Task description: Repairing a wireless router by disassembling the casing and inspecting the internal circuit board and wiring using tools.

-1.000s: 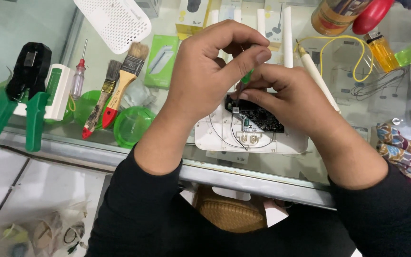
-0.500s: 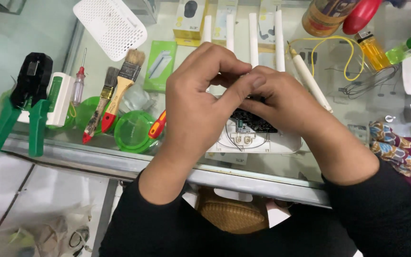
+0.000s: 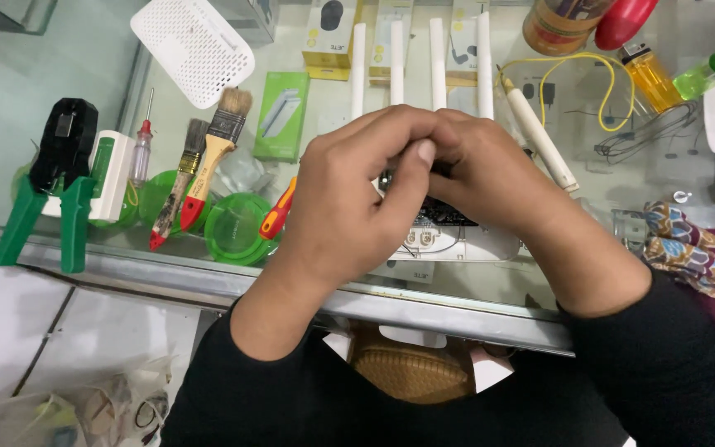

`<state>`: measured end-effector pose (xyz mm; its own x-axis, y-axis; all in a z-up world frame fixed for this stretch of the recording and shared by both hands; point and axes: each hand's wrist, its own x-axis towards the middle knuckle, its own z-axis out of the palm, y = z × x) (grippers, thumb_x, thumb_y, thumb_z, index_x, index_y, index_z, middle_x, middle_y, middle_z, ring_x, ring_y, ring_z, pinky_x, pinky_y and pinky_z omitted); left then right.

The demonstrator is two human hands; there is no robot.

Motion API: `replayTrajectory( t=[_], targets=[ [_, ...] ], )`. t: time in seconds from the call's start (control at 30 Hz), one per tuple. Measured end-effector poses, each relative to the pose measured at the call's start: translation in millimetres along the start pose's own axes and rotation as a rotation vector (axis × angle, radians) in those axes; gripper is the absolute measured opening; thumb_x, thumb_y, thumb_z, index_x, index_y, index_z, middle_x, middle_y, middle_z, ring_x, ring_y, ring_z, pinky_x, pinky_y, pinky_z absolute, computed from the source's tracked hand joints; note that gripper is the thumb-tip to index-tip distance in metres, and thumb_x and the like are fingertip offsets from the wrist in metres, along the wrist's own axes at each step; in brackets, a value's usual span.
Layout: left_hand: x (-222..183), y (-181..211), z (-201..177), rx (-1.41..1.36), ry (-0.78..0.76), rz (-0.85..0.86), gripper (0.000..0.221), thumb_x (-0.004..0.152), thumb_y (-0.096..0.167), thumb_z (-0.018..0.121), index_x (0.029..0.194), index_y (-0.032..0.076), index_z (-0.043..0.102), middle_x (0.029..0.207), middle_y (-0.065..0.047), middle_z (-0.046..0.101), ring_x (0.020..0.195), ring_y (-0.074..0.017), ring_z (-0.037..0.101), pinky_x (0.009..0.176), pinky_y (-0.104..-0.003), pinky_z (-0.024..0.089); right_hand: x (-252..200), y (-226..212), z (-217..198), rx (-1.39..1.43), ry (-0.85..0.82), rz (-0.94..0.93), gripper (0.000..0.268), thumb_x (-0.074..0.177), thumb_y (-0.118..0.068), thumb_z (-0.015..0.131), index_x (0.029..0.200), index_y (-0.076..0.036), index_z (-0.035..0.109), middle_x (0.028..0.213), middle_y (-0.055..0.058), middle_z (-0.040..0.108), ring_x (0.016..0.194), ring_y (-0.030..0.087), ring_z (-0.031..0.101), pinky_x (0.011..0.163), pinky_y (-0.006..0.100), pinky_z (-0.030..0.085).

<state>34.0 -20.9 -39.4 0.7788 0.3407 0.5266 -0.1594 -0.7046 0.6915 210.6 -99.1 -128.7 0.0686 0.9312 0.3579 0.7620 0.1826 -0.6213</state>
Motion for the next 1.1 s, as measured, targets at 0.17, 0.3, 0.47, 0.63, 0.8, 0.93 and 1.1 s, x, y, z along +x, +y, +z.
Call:
replayTrajectory(
  t=[0.17,0.3,0.47,0.63,0.8,0.93,1.1],
  targets=[
    [-2.1,-3.4,10.4,-0.027,0.092,-0.03,0.016,0.1,0.015,0.053,0.097,0.006,0.065,0.096,-0.006,0.063,0.087,-0.0195,0.062,0.074,-0.03,0.05,6.1,-6.0,-3.5,0.021,-0.038,-0.008,0.018,0.084,-0.011,0.061,0.101,-0.012,0.067,0.094,0.008,0.07,0.09,0.028,0.065,0.076,0.039,0.048],
    [-7.4,-10.9,17.0,-0.074,0.236,-0.141,0.017,0.098,0.015,0.074,0.113,0.007,0.074,0.098,-0.004,0.059,0.091,-0.0149,0.062,0.081,-0.025,0.056,4.3,-5.5,-1.6,0.036,-0.055,0.067,0.016,0.091,-0.018,0.071,0.104,-0.009,0.07,0.092,0.007,0.068,0.092,0.026,0.064,0.078,0.038,0.048],
    [-7.3,-4.5,18.9,-0.225,0.282,-0.277,0.015,0.092,0.016,0.076,0.098,0.007,0.066,0.092,-0.004,0.067,0.091,-0.0115,0.066,0.085,-0.024,0.067,3.6,-0.8,-0.2,0.084,-0.052,0.116,0.016,0.094,-0.021,0.069,0.086,-0.009,0.06,0.078,0.006,0.062,0.081,0.021,0.062,0.071,0.035,0.046],
    [-11.2,-6.5,6.5,-0.134,0.22,-0.179,0.011,0.099,0.01,0.069,0.107,0.002,0.07,0.102,-0.011,0.076,0.096,-0.0177,0.075,0.086,-0.026,0.066,0.9,3.3,-6.3,0.202,-0.085,-0.05,0.013,0.096,-0.015,0.072,0.109,-0.011,0.072,0.108,0.005,0.071,0.108,0.023,0.063,0.094,0.035,0.05],
    [-6.1,-5.4,-3.4,-0.025,0.019,-0.111,0.021,0.106,0.014,0.052,0.118,0.007,0.068,0.118,-0.006,0.077,0.113,-0.0203,0.077,0.1,-0.03,0.06,3.6,-0.5,-4.0,0.154,-0.058,-0.111,0.011,0.101,-0.015,0.066,0.103,-0.006,0.072,0.104,0.011,0.071,0.1,0.027,0.068,0.085,0.038,0.05],
    [-2.5,-4.4,-2.6,-0.033,-0.031,-0.118,0.023,0.105,0.014,0.051,0.119,0.009,0.068,0.116,-0.003,0.077,0.108,-0.016,0.076,0.095,-0.027,0.058,3.9,1.0,-2.6,0.047,-0.011,-0.089,0.015,0.099,-0.018,0.068,0.093,-0.008,0.076,0.09,0.009,0.076,0.09,0.026,0.073,0.074,0.037,0.051],
    [-6.3,-4.1,13.3,0.121,0.117,-0.038,0.021,0.102,0.016,0.066,0.118,0.004,0.071,0.112,-0.009,0.076,0.101,-0.021,0.076,0.087,-0.031,0.061,2.1,-0.2,-4.9,0.052,-0.009,-0.065,0.014,0.094,-0.012,0.068,0.097,-0.016,0.081,0.094,0.006,0.077,0.091,0.024,0.073,0.076,0.035,0.052]
  ],
)
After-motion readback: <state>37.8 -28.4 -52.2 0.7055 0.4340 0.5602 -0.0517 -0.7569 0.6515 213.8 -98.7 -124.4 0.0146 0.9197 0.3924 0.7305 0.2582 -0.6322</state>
